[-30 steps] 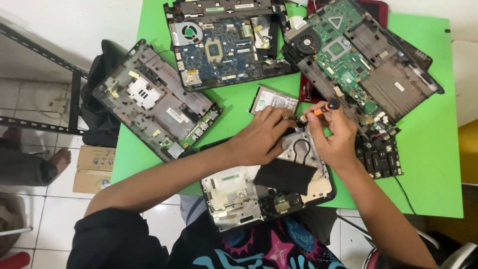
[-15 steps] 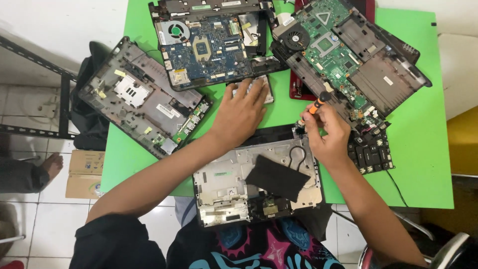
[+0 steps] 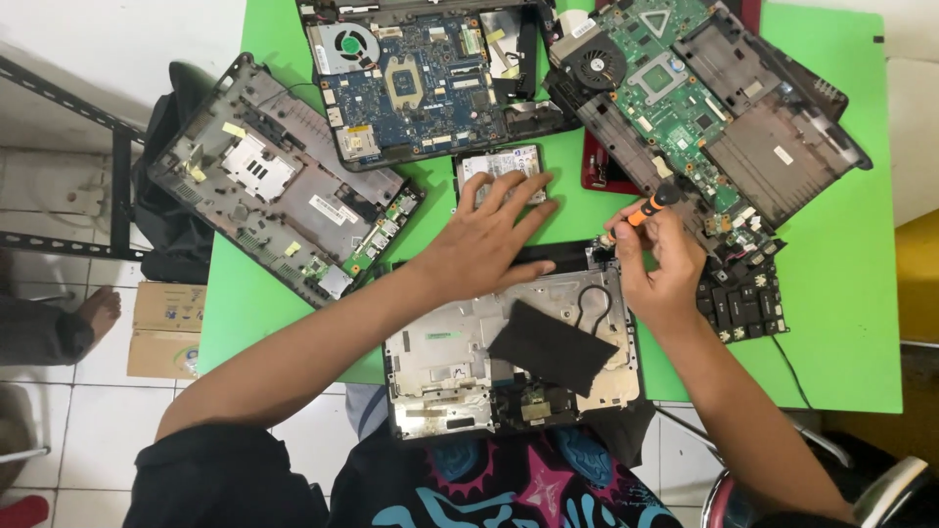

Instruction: Assembling internal components and installing the keyboard of a laptop on a repair bench.

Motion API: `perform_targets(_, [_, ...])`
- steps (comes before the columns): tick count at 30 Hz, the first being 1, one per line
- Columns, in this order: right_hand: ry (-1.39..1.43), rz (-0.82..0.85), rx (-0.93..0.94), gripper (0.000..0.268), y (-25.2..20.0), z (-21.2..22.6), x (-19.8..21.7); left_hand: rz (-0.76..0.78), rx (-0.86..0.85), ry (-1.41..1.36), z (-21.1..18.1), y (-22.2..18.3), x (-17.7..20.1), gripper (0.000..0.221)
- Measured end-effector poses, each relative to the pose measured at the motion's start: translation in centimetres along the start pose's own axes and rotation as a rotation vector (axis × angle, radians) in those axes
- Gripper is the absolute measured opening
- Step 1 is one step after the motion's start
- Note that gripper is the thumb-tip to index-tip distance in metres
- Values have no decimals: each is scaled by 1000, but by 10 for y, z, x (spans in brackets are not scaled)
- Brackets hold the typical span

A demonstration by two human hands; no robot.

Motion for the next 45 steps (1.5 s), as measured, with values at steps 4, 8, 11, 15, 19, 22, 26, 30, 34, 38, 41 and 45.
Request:
perform_targets(4, [-17,0,13,12,3,7,-3,47,9,-23,3,3,4,67])
perform_targets(8, [19,9,34,12,11,15,-1,59,0,-44,5,6,7,66])
perform_targets(11, [88,33,-9,22,15,20,-2,83,10,-62,6,6,6,66])
perform_targets(15, [253,95,-189,31,14,13,1,112,33,-87,5,7,8,66])
perform_targets(19, [389,72,-254,27,9,4,-1,125,53,-83,4,9,8,68])
perform_targets(22, [501,32,-500,33,7,-1,0,134,69,-73,2,9,10,68])
perform_targets(26, [545,17,-414,73,7,-10,-2,141,83,-85,0,9,10,67])
perform_targets(30, [577,-23,-446,78,12,-7,-2,149,100,-75,-1,10,10,67])
perform_targets(34, [591,32,-459,82,19,-2,2,143,102,-52,-2,12,7,68])
perform_targets(38, [560,3,-529,65,21,-10,7,87,68,-180,-10,21,6,61])
perform_targets(41, [490,-26,-522,58,32,-6,5,-24,18,-449,-23,32,6,56])
perform_targets(45, [420,-5,-414,65,47,12,3,-206,-128,-893,-40,52,-3,26])
Point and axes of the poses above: each hand's wrist, its own y-axis towards the middle knuckle, its own x-axis out of the back of the hand, z = x × y, the point moved 1 cm from there along y, towards the middle knuckle, and after that the axes turned 8 degrees about x, right-handed, at the moved point
